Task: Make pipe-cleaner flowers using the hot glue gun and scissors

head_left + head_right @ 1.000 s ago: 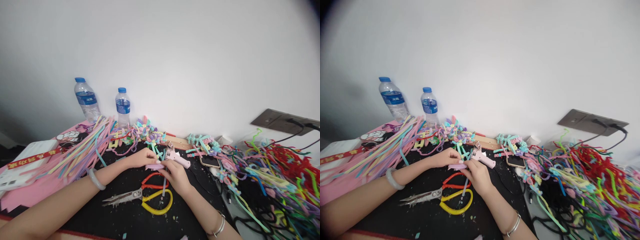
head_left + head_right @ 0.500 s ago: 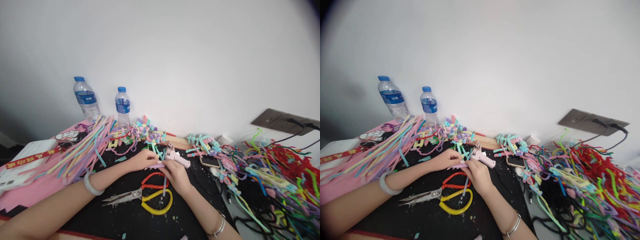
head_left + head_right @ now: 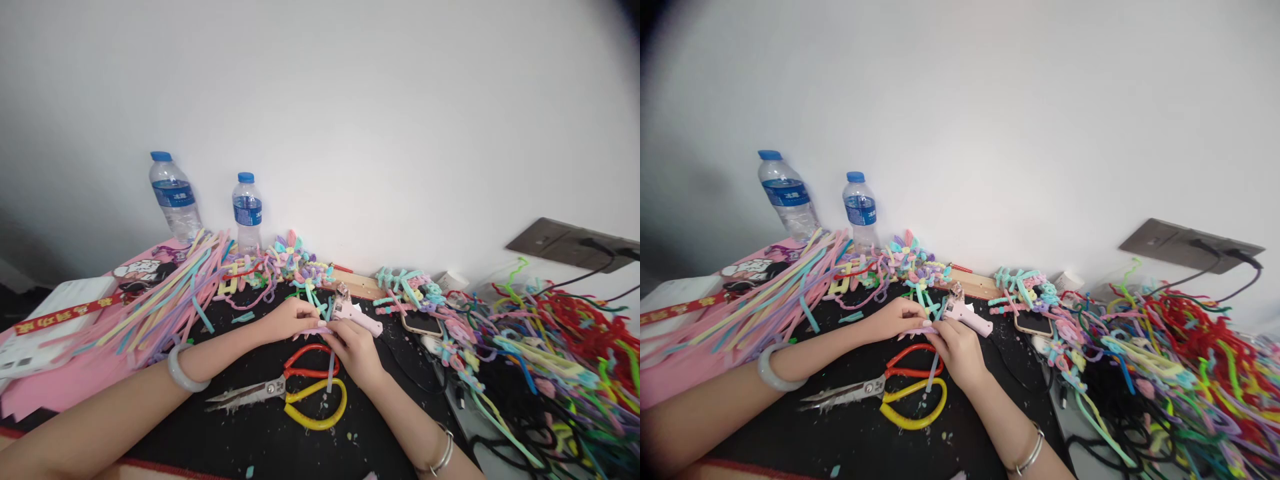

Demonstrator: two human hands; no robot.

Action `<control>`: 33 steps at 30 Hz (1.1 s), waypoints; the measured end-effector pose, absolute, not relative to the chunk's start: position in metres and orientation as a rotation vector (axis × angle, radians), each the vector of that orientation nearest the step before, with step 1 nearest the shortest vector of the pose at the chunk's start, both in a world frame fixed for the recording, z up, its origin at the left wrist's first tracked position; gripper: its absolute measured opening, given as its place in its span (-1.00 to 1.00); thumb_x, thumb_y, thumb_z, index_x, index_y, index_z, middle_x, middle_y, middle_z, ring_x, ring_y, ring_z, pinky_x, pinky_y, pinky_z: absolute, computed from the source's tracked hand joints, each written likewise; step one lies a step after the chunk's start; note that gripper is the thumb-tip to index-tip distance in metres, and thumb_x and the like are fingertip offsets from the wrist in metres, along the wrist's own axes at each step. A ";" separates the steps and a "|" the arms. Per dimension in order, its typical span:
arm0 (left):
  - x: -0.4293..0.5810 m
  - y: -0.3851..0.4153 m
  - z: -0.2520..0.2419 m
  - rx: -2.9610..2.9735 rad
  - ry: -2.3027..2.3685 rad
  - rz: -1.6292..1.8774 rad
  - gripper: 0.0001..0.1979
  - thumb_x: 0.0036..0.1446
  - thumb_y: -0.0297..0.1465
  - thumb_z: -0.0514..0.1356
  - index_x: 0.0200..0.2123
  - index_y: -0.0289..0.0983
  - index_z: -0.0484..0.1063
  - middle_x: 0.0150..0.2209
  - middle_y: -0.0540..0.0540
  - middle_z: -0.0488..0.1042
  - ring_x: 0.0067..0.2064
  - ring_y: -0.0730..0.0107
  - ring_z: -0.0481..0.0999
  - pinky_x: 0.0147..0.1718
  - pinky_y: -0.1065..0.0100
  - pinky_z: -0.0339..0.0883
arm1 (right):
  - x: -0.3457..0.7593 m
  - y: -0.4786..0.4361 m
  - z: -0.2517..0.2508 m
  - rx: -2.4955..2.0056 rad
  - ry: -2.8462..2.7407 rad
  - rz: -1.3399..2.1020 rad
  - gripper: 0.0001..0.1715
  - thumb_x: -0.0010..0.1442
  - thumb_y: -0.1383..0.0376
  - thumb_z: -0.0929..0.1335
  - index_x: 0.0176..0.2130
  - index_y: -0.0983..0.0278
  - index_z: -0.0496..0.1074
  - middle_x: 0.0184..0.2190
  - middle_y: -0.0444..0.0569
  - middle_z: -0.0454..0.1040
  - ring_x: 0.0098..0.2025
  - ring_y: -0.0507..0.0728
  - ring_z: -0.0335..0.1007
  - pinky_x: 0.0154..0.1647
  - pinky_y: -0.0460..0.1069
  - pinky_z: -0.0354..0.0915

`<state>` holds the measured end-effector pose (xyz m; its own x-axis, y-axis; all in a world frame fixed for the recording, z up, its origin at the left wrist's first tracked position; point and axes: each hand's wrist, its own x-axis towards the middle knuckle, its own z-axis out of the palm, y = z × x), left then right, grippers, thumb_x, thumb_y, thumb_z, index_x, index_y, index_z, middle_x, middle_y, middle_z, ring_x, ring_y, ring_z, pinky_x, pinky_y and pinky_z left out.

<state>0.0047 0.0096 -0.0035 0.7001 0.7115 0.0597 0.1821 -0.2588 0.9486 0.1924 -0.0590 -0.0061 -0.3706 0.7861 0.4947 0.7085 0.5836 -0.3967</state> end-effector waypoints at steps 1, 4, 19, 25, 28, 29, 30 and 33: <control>0.005 0.010 -0.004 1.779 0.703 0.590 -0.66 0.09 -0.18 0.15 -0.49 -0.37 0.42 -0.63 0.06 0.27 -0.68 0.58 0.23 -0.71 0.54 0.07 | 0.193 -0.059 -0.006 -1.176 -2.156 0.153 -0.78 0.29 0.23 0.24 -0.21 0.28 0.42 -0.42 -0.02 0.46 -0.36 0.10 0.40 -0.34 -0.05 0.31; 0.005 0.012 -0.004 1.734 0.684 0.582 -0.66 0.07 -0.17 0.18 -0.47 -0.37 0.43 -0.61 0.05 0.31 -0.67 0.58 0.25 -0.70 0.53 0.11 | 0.193 -0.059 -0.006 -1.155 -2.162 0.148 -0.78 0.29 0.24 0.24 -0.21 0.28 0.42 -0.42 -0.01 0.46 -0.37 0.10 0.39 -0.35 -0.05 0.29; 0.002 0.017 -0.002 1.499 0.640 0.619 -0.51 0.15 -0.05 0.03 -0.40 -0.40 0.43 -0.63 -0.04 0.44 -0.72 0.50 0.40 -0.71 0.51 0.25 | 0.193 -0.059 -0.004 -1.167 -2.101 0.163 -0.75 0.28 0.22 0.24 -0.30 0.29 0.44 -0.49 -0.03 0.43 -0.48 0.07 0.33 -0.48 -0.08 0.22; 0.002 0.011 0.001 1.552 0.675 0.718 -0.57 0.20 -0.11 0.01 -0.36 -0.38 0.42 -0.67 -0.01 0.43 -0.73 0.49 0.41 -0.76 0.56 0.19 | 0.192 -0.061 -0.005 -1.142 -2.016 0.215 -0.76 0.25 0.23 0.28 -0.34 0.31 0.45 -0.54 -0.06 0.40 -0.53 0.05 0.28 -0.52 -0.10 0.18; 0.000 0.010 0.001 1.680 0.733 0.789 -0.58 0.22 -0.15 -0.01 -0.38 -0.37 0.44 -0.71 0.02 0.39 -0.74 0.50 0.39 -0.76 0.56 0.17 | 0.192 -0.062 -0.004 -1.136 -1.991 0.222 -0.77 0.24 0.25 0.28 -0.35 0.32 0.45 -0.56 -0.08 0.38 -0.54 0.03 0.26 -0.54 -0.11 0.16; 0.000 0.009 0.002 1.723 0.750 0.805 -0.59 0.23 -0.17 -0.02 -0.40 -0.36 0.44 -0.72 0.03 0.39 -0.74 0.50 0.39 -0.75 0.56 0.17 | 0.192 -0.062 -0.003 -1.135 -1.983 0.222 -0.77 0.24 0.26 0.28 -0.36 0.32 0.45 -0.56 -0.08 0.37 -0.55 0.03 0.25 -0.54 -0.11 0.15; -0.001 0.009 0.003 1.759 0.765 0.821 -0.59 0.24 -0.18 -0.03 -0.41 -0.35 0.43 -0.72 0.02 0.40 -0.74 0.50 0.39 -0.75 0.55 0.17 | 0.191 -0.062 -0.003 -1.137 -1.973 0.221 -0.77 0.24 0.26 0.28 -0.37 0.32 0.45 -0.57 -0.09 0.37 -0.56 0.02 0.25 -0.55 -0.11 0.15; -0.006 0.012 0.008 1.833 0.820 0.900 -0.61 0.26 -0.22 -0.06 -0.45 -0.33 0.39 -0.69 0.00 0.44 -0.72 0.48 0.39 -0.72 0.52 0.19 | 0.192 -0.062 0.000 -1.157 -1.916 0.223 -0.76 0.23 0.26 0.28 -0.39 0.32 0.45 -0.59 -0.10 0.36 -0.58 0.02 0.23 -0.56 -0.11 0.15</control>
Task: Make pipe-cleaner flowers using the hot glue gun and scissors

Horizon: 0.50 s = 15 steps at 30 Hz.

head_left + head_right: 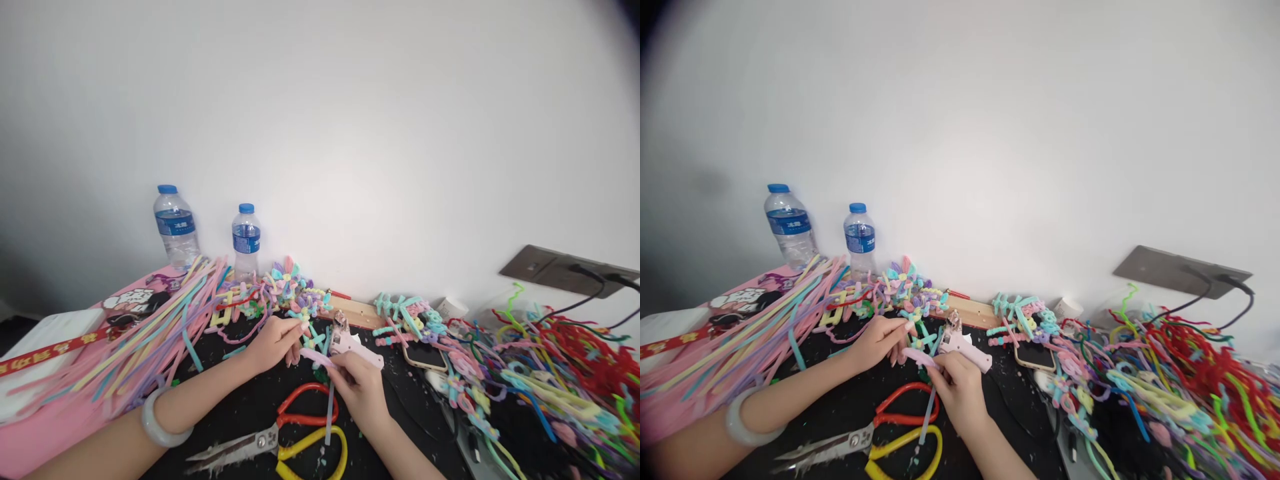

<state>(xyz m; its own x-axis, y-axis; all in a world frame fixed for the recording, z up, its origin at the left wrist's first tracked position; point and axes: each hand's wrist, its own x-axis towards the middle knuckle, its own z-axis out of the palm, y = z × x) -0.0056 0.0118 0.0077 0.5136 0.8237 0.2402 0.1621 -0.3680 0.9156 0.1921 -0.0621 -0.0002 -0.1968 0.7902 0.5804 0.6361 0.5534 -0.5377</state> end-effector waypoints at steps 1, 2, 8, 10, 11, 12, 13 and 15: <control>-0.008 0.013 0.010 1.856 0.848 0.947 -0.62 0.26 -0.23 -0.07 -0.45 -0.32 0.39 -0.67 -0.01 0.45 -0.71 0.48 0.39 -0.70 0.51 0.20 | 0.192 -0.062 0.000 -1.166 -1.892 0.225 -0.76 0.23 0.26 0.28 -0.39 0.32 0.45 -0.59 -0.10 0.36 -0.59 0.02 0.23 -0.56 -0.11 0.16; -0.010 0.015 0.013 1.881 0.881 0.996 -0.63 0.26 -0.25 -0.06 -0.44 -0.32 0.38 -0.64 -0.01 0.46 -0.70 0.48 0.39 -0.68 0.50 0.21 | 0.193 -0.062 0.001 -1.176 -1.869 0.227 -0.77 0.22 0.26 0.28 -0.39 0.32 0.45 -0.59 -0.10 0.37 -0.59 0.02 0.23 -0.56 -0.12 0.16; -0.029 0.021 0.024 2.042 1.168 1.112 -0.72 0.20 -0.29 0.02 -0.34 -0.29 0.49 -0.45 -0.04 0.52 -0.62 0.46 0.40 -0.48 0.41 0.30 | 0.194 -0.060 0.001 -1.212 -1.788 0.247 -0.79 0.20 0.26 0.29 -0.39 0.31 0.45 -0.58 -0.11 0.39 -0.58 0.02 0.25 -0.56 -0.13 0.18; -0.033 0.018 0.023 2.109 1.262 1.005 -0.73 0.18 -0.29 0.05 -0.33 -0.26 0.51 -0.42 -0.05 0.53 -0.54 0.38 0.44 -0.43 0.38 0.29 | 0.194 -0.060 0.000 -1.218 -1.785 0.244 -0.79 0.20 0.26 0.30 -0.39 0.30 0.46 -0.58 -0.11 0.39 -0.59 0.02 0.25 -0.56 -0.13 0.18; -0.034 0.016 0.021 2.136 1.299 0.941 -0.75 0.16 -0.28 0.07 -0.30 -0.25 0.51 -0.38 -0.07 0.53 -0.47 0.32 0.47 -0.40 0.36 0.29 | 0.194 -0.059 -0.001 -1.222 -1.787 0.244 -0.79 0.20 0.25 0.30 -0.39 0.30 0.46 -0.58 -0.11 0.39 -0.59 0.03 0.25 -0.56 -0.12 0.18; -0.034 0.014 0.019 2.158 1.333 0.883 -0.77 0.13 -0.28 0.09 -0.26 -0.24 0.50 -0.33 -0.08 0.52 -0.38 0.26 0.49 -0.36 0.35 0.28 | 0.194 -0.060 -0.001 -1.226 -1.789 0.243 -0.79 0.20 0.24 0.30 -0.38 0.29 0.46 -0.58 -0.11 0.40 -0.59 0.03 0.26 -0.56 -0.12 0.18; -0.033 0.012 0.016 2.174 1.360 0.832 -0.76 0.11 -0.28 0.11 -0.20 -0.22 0.47 -0.26 -0.10 0.51 -0.29 0.21 0.49 -0.32 0.33 0.28 | 0.194 -0.060 -0.002 -1.229 -1.792 0.242 -0.78 0.20 0.24 0.30 -0.38 0.29 0.47 -0.58 -0.11 0.40 -0.59 0.03 0.26 -0.56 -0.12 0.18; -0.030 0.008 0.012 2.194 1.397 0.755 -0.72 0.07 -0.30 0.13 -0.13 -0.20 0.42 -0.12 -0.12 0.44 -0.15 0.13 0.45 -0.26 0.30 0.26 | 0.194 -0.060 -0.003 -1.231 -1.800 0.240 -0.77 0.20 0.23 0.29 -0.38 0.29 0.46 -0.58 -0.11 0.40 -0.59 0.03 0.26 -0.56 -0.12 0.17</control>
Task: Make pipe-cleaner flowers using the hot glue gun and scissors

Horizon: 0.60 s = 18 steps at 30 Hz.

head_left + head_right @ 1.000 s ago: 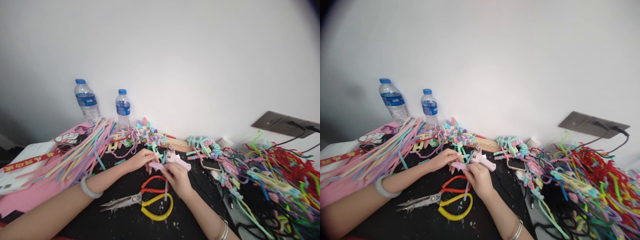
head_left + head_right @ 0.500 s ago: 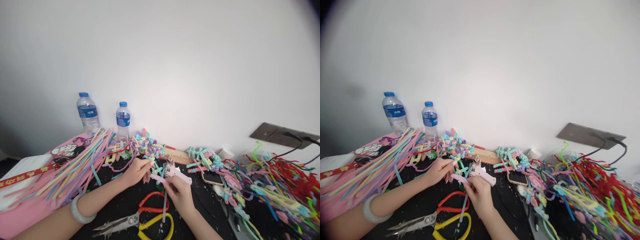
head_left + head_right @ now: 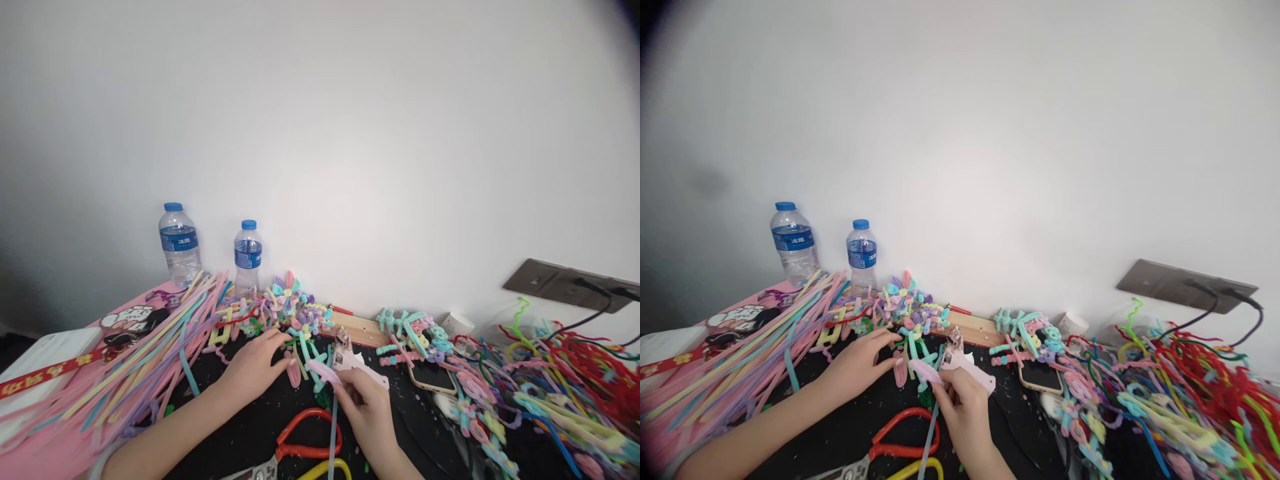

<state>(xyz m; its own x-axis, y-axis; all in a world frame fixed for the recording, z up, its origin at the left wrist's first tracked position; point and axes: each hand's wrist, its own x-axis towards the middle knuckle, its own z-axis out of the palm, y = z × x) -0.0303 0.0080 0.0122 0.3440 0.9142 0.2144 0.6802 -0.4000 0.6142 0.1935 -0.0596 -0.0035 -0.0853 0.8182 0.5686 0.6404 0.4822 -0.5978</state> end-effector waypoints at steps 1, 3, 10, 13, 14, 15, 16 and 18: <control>-0.029 0.007 0.011 2.198 1.397 0.716 -0.73 0.06 -0.30 0.14 -0.14 -0.19 0.41 -0.10 -0.12 0.42 -0.13 0.13 0.44 -0.25 0.30 0.25 | 0.193 -0.059 -0.004 -1.234 -1.806 0.240 -0.76 0.21 0.22 0.29 -0.39 0.29 0.46 -0.58 -0.11 0.39 -0.59 0.03 0.26 -0.56 -0.12 0.17; -0.027 0.007 0.009 2.197 1.377 0.654 -0.82 0.04 -0.33 0.13 -0.25 -0.21 0.39 -0.16 -0.10 0.41 -0.17 0.16 0.43 -0.28 0.32 0.23 | 0.193 -0.059 -0.005 -1.241 -1.816 0.233 -0.75 0.22 0.21 0.28 -0.40 0.28 0.46 -0.59 -0.11 0.39 -0.59 0.03 0.25 -0.56 -0.12 0.17; -0.029 0.011 0.006 2.044 1.257 0.662 -0.83 0.01 -0.36 0.13 -0.27 -0.25 0.28 -0.38 0.02 0.33 -0.45 0.41 0.34 -0.46 0.42 0.18 | 0.194 -0.058 -0.005 -1.244 -1.838 0.191 -0.73 0.22 0.21 0.28 -0.40 0.29 0.46 -0.60 -0.12 0.38 -0.61 0.02 0.25 -0.58 -0.12 0.16; -0.030 0.012 0.006 2.016 1.159 0.701 -0.85 0.01 -0.37 0.15 -0.30 -0.27 0.37 -0.39 0.01 0.30 -0.44 0.43 0.35 -0.44 0.43 0.21 | 0.194 -0.059 -0.006 -1.241 -1.837 0.187 -0.74 0.22 0.22 0.28 -0.39 0.29 0.46 -0.60 -0.11 0.38 -0.60 0.02 0.26 -0.57 -0.12 0.17; -0.030 0.012 0.006 2.016 1.136 0.716 -0.88 0.01 -0.37 0.16 -0.35 -0.27 0.40 -0.39 0.00 0.30 -0.42 0.42 0.35 -0.44 0.43 0.21 | 0.195 -0.059 -0.005 -1.238 -1.838 0.184 -0.74 0.22 0.22 0.28 -0.39 0.29 0.46 -0.60 -0.11 0.38 -0.60 0.02 0.26 -0.57 -0.12 0.17; -0.030 0.012 0.006 2.015 1.117 0.731 -0.90 0.01 -0.36 0.17 -0.41 -0.28 0.42 -0.38 -0.01 0.31 -0.41 0.41 0.36 -0.43 0.43 0.21 | 0.195 -0.059 -0.005 -1.235 -1.841 0.181 -0.75 0.22 0.22 0.28 -0.39 0.29 0.46 -0.59 -0.11 0.38 -0.60 0.02 0.26 -0.57 -0.12 0.17; -0.030 0.012 0.007 2.007 1.103 0.750 -0.89 0.01 -0.36 0.18 -0.46 -0.28 0.43 -0.39 -0.02 0.32 -0.40 0.41 0.36 -0.43 0.43 0.22 | 0.195 -0.060 -0.005 -1.232 -1.843 0.175 -0.75 0.22 0.22 0.28 -0.39 0.29 0.46 -0.59 -0.12 0.38 -0.60 0.02 0.26 -0.57 -0.12 0.18; -0.031 0.012 0.008 1.966 1.098 0.805 -0.86 0.02 -0.33 0.18 -0.49 -0.28 0.44 -0.39 -0.03 0.33 -0.39 0.40 0.37 -0.42 0.42 0.23 | 0.194 -0.060 -0.004 -1.224 -1.845 0.156 -0.77 0.21 0.22 0.29 -0.38 0.29 0.45 -0.59 -0.12 0.38 -0.60 0.02 0.26 -0.57 -0.12 0.18</control>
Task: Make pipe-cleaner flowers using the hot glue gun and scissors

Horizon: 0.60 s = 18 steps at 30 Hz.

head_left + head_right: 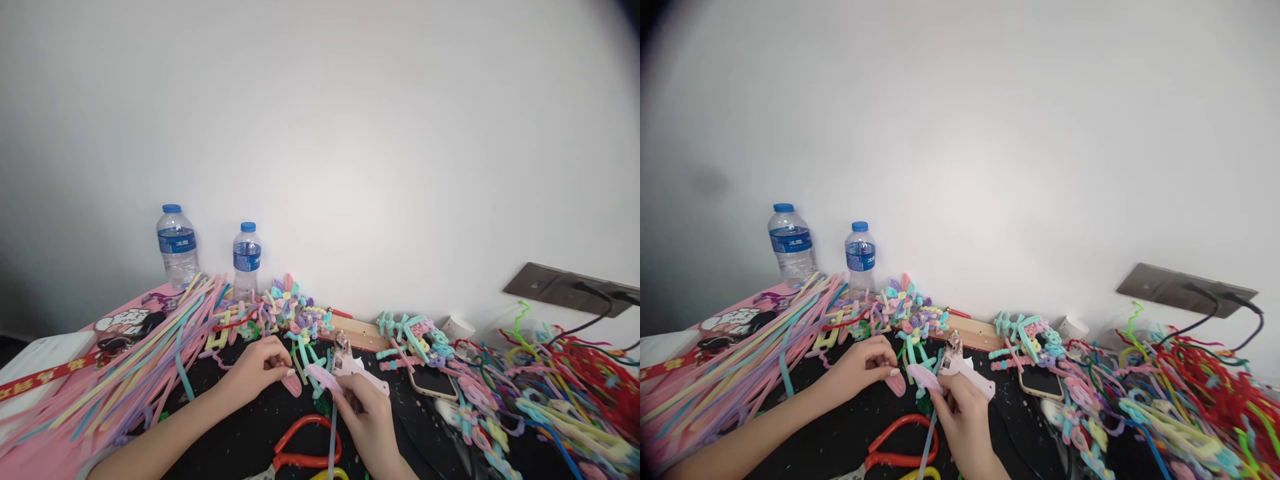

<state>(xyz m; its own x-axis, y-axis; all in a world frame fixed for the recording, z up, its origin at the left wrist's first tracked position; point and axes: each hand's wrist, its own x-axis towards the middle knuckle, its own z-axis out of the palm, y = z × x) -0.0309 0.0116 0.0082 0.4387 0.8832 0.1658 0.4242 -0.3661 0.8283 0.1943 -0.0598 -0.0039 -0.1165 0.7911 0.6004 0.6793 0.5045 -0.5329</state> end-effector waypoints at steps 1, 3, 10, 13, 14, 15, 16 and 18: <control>-0.031 0.011 0.009 1.936 1.101 0.838 -0.85 0.02 -0.32 0.18 -0.48 -0.28 0.45 -0.39 -0.03 0.33 -0.40 0.39 0.37 -0.41 0.42 0.24 | 0.194 -0.060 -0.003 -1.217 -1.845 0.142 -0.77 0.21 0.23 0.29 -0.38 0.29 0.45 -0.59 -0.12 0.37 -0.60 0.02 0.26 -0.57 -0.12 0.18; -0.030 0.010 0.009 1.871 1.099 0.901 -0.84 0.04 -0.30 0.18 -0.44 -0.28 0.45 -0.38 -0.04 0.34 -0.40 0.39 0.38 -0.41 0.40 0.26 | 0.194 -0.060 -0.001 -1.201 -1.846 0.118 -0.79 0.21 0.24 0.29 -0.36 0.29 0.45 -0.59 -0.13 0.37 -0.61 0.02 0.25 -0.57 -0.12 0.19; -0.020 0.001 -0.001 1.662 0.895 0.935 -0.82 0.02 -0.35 0.20 -0.28 -0.27 0.51 -0.27 -0.08 0.38 -0.26 0.33 0.44 -0.26 0.34 0.34 | 0.193 -0.063 0.002 -1.177 -1.878 0.111 -0.81 0.23 0.27 0.27 -0.31 0.30 0.44 -0.56 -0.09 0.37 -0.58 0.04 0.27 -0.55 -0.10 0.22; -0.014 -0.003 -0.005 1.583 0.822 0.929 -0.84 -0.05 -0.36 0.27 -0.35 -0.29 0.51 -0.27 -0.07 0.38 -0.26 0.34 0.45 -0.21 0.33 0.35 | 0.194 -0.062 0.000 -1.159 -1.913 0.118 -0.82 0.24 0.28 0.27 -0.26 0.29 0.44 -0.51 -0.06 0.42 -0.53 0.06 0.30 -0.50 -0.08 0.26; -0.013 -0.005 -0.006 1.557 0.800 0.926 -0.85 -0.07 -0.36 0.28 -0.37 -0.29 0.51 -0.26 -0.07 0.39 -0.25 0.33 0.46 -0.19 0.32 0.35 | 0.194 -0.062 0.000 -1.145 -1.926 0.124 -0.83 0.23 0.29 0.28 -0.25 0.29 0.44 -0.48 -0.04 0.43 -0.50 0.07 0.33 -0.46 -0.08 0.27; -0.012 -0.006 -0.005 1.527 0.786 0.910 -0.85 -0.08 -0.37 0.29 -0.37 -0.30 0.51 -0.26 -0.07 0.41 -0.25 0.33 0.46 -0.19 0.31 0.36 | 0.194 -0.062 -0.001 -1.129 -1.939 0.130 -0.84 0.23 0.30 0.28 -0.24 0.29 0.44 -0.46 -0.03 0.45 -0.47 0.07 0.35 -0.43 -0.07 0.29; -0.011 -0.008 -0.004 1.490 0.784 0.884 -0.84 -0.08 -0.39 0.29 -0.36 -0.30 0.51 -0.27 -0.07 0.44 -0.25 0.33 0.47 -0.20 0.31 0.36 | 0.194 -0.062 -0.001 -1.117 -1.951 0.134 -0.84 0.23 0.31 0.28 -0.24 0.30 0.45 -0.44 -0.02 0.45 -0.44 0.08 0.37 -0.41 -0.07 0.30; -0.011 -0.011 -0.001 1.417 0.807 0.814 -0.81 -0.07 -0.40 0.27 -0.31 -0.30 0.49 -0.30 -0.06 0.49 -0.27 0.32 0.49 -0.25 0.32 0.38 | 0.193 -0.062 -0.001 -1.107 -1.965 0.141 -0.84 0.23 0.31 0.29 -0.24 0.30 0.45 -0.43 -0.01 0.46 -0.42 0.09 0.39 -0.39 -0.07 0.30</control>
<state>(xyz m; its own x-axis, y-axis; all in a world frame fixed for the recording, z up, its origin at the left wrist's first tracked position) -0.0109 -0.0105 -0.0011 0.5059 0.8626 0.0050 -0.0026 -0.0043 1.0000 0.1935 -0.0619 -0.0011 -0.2430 0.7452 0.6210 0.6487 0.6008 -0.4671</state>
